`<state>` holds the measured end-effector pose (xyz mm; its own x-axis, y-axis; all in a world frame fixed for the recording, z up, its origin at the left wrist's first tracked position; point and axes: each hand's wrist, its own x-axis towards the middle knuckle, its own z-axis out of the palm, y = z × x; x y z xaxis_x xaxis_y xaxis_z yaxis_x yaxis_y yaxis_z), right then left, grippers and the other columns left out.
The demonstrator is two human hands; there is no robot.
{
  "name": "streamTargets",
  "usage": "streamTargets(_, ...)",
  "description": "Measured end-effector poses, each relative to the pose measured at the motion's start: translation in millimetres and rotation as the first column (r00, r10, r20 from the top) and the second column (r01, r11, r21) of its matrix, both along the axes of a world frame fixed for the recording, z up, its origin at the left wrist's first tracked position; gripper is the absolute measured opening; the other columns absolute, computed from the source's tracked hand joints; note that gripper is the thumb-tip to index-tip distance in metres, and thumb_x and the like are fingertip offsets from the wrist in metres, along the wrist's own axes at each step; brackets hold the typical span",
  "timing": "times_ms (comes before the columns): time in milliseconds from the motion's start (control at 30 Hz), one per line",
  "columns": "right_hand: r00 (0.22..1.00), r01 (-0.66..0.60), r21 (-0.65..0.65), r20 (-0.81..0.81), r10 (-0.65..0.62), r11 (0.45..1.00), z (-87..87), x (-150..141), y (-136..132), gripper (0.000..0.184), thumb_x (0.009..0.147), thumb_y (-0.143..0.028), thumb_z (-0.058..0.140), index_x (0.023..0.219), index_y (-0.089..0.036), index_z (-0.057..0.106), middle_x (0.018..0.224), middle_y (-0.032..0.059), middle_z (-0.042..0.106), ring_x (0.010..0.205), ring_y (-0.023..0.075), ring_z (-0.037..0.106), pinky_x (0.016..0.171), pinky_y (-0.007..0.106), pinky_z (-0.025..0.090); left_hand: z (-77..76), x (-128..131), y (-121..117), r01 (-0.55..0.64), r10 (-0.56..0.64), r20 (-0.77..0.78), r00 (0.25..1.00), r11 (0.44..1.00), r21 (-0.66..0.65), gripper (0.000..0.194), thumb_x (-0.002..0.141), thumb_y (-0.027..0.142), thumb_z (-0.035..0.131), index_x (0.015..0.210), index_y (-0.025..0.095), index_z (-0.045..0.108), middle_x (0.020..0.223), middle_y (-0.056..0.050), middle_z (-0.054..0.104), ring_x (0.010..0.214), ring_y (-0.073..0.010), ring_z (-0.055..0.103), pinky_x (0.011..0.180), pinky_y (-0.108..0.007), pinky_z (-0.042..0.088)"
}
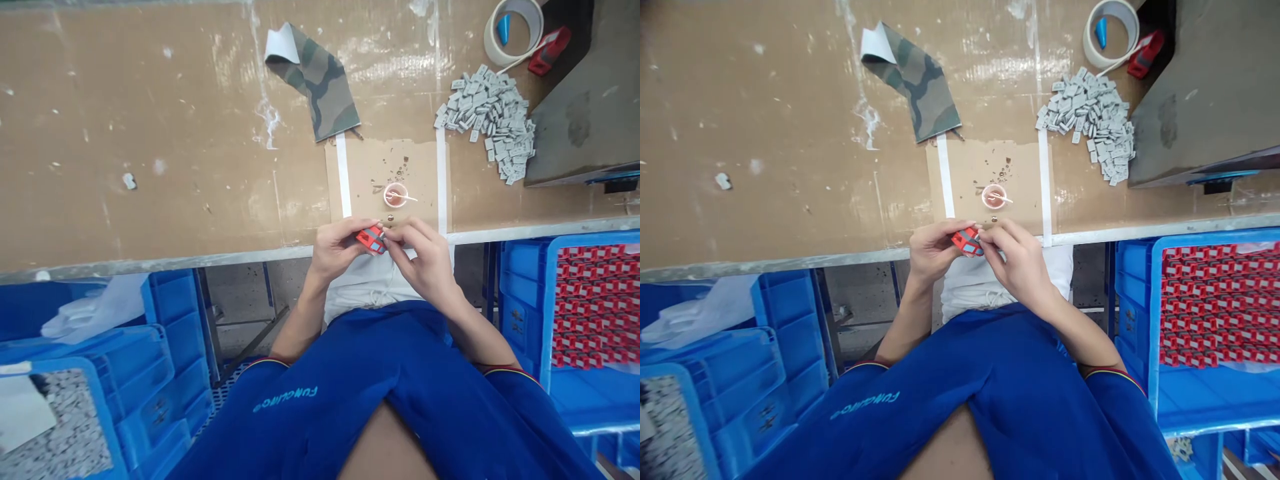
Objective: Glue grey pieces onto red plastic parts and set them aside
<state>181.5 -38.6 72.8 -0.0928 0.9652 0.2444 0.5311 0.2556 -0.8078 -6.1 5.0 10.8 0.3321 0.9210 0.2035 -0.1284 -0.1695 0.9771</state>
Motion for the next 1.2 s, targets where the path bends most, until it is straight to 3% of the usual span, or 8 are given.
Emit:
streamTargets(133, 0.968, -0.083, 0.069, 0.243, 0.064, 0.994, 6.0, 3, 0, 0.022, 0.104, -0.015, 0.056, 0.083, -0.020, 0.060, 0.076, 0.0004, 0.054, 0.068, 0.0130, 0.047, 0.063, 0.028, 0.038, 2.5, -3, 2, 0.052, -0.050, -0.063, 0.997, 0.998, 0.027, 0.033, 0.087, 0.023, 0.085, 0.120, 0.027, 0.082, 0.110, -0.008, 0.085, 0.099, -0.0188, 0.083, 0.088, -0.027, 0.066)
streamTargets(267, 0.937, -0.122, 0.122, 0.342, 0.073, 0.985, 5.6, 5, -1, 0.025, 0.102, -0.008, 0.055, 0.080, -0.019, 0.057, 0.073, -0.0003, 0.049, 0.066, 0.0131, 0.041, 0.060, 0.028, 0.033, 4.1, -5, 4, 0.104, -0.091, -0.149, 0.985, 0.991, 0.085, 0.031, 0.088, 0.025, 0.085, 0.118, 0.026, 0.083, 0.105, -0.008, 0.086, 0.091, -0.0174, 0.082, 0.083, -0.026, 0.066)
streamTargets(333, 0.950, -0.125, 0.104, 0.301, 0.089, 0.987, 2.9, 7, 0, 0.023, 0.102, -0.010, 0.056, 0.081, -0.018, 0.060, 0.074, -0.0002, 0.050, 0.066, 0.0126, 0.044, 0.060, 0.027, 0.035, 4.2, -6, 5, 0.107, -0.090, -0.161, 0.983, 0.989, 0.101, 0.033, 0.087, 0.027, 0.086, 0.119, 0.026, 0.083, 0.105, -0.008, 0.086, 0.092, -0.0179, 0.082, 0.084, -0.026, 0.065)
streamTargets(567, 0.982, -0.156, -0.080, -0.115, 0.147, 0.984, -7.8, 20, 1, 0.008, 0.101, -0.017, 0.065, 0.102, -0.018, 0.073, 0.086, 0.0015, 0.066, 0.073, 0.0115, 0.064, 0.067, 0.024, 0.054, 2.8, -5, 10, 0.165, -0.149, -0.104, 0.983, 0.974, 0.157, 0.038, 0.087, 0.026, 0.086, 0.124, 0.029, 0.081, 0.108, -0.009, 0.085, 0.095, -0.0172, 0.081, 0.086, -0.025, 0.064)
streamTargets(767, 0.992, 0.033, 0.045, -0.121, -0.027, 0.998, -16.5, 7, 1, 0.009, 0.100, -0.018, 0.066, 0.103, -0.021, 0.073, 0.092, 0.0036, 0.071, 0.079, 0.0138, 0.067, 0.066, 0.026, 0.056, -2.5, -1, 3, 0.024, -0.020, -0.054, 0.998, 0.997, 0.072, 0.061, 0.079, 0.039, 0.092, 0.136, 0.030, 0.074, 0.115, -0.009, 0.082, 0.102, -0.0209, 0.078, 0.090, -0.031, 0.063)
streamTargets(867, 0.992, 0.083, 0.086, -0.097, -0.074, 0.993, -20.2, 0, 0, 0.010, 0.100, -0.019, 0.065, 0.104, -0.022, 0.074, 0.091, 0.0040, 0.069, 0.077, 0.0147, 0.066, 0.065, 0.028, 0.057, -1.4, 1, 1, 0.000, 0.008, -0.113, 0.994, 0.997, 0.073, 0.054, 0.082, 0.038, 0.090, 0.133, 0.028, 0.075, 0.117, -0.008, 0.081, 0.103, -0.0211, 0.078, 0.090, -0.032, 0.063)
streamTargets(1000, 0.998, 0.043, 0.086, -0.047, -0.039, 0.995, -21.1, -1, 1, 0.012, 0.101, -0.019, 0.063, 0.104, -0.021, 0.074, 0.086, 0.0038, 0.067, 0.074, 0.0147, 0.064, 0.064, 0.028, 0.055, 1.4, 0, 3, 0.006, 0.004, -0.119, 0.993, 0.996, 0.084, 0.043, 0.087, 0.034, 0.085, 0.129, 0.029, 0.077, 0.115, -0.007, 0.082, 0.101, -0.0201, 0.078, 0.088, -0.031, 0.063)
streamTargets(1200, 0.996, -0.055, 0.063, -0.072, 0.060, 0.997, -20.9, 5, 7, 0.013, 0.097, -0.016, 0.066, 0.085, -0.019, 0.067, 0.074, -0.0005, 0.062, 0.063, 0.0103, 0.056, 0.057, 0.023, 0.046, 1.5, -4, 6, 0.087, -0.086, -0.038, 0.996, 0.996, 0.031, 0.046, 0.086, 0.024, 0.087, 0.130, 0.030, 0.077, 0.121, -0.007, 0.082, 0.108, -0.0204, 0.079, 0.095, -0.030, 0.063)
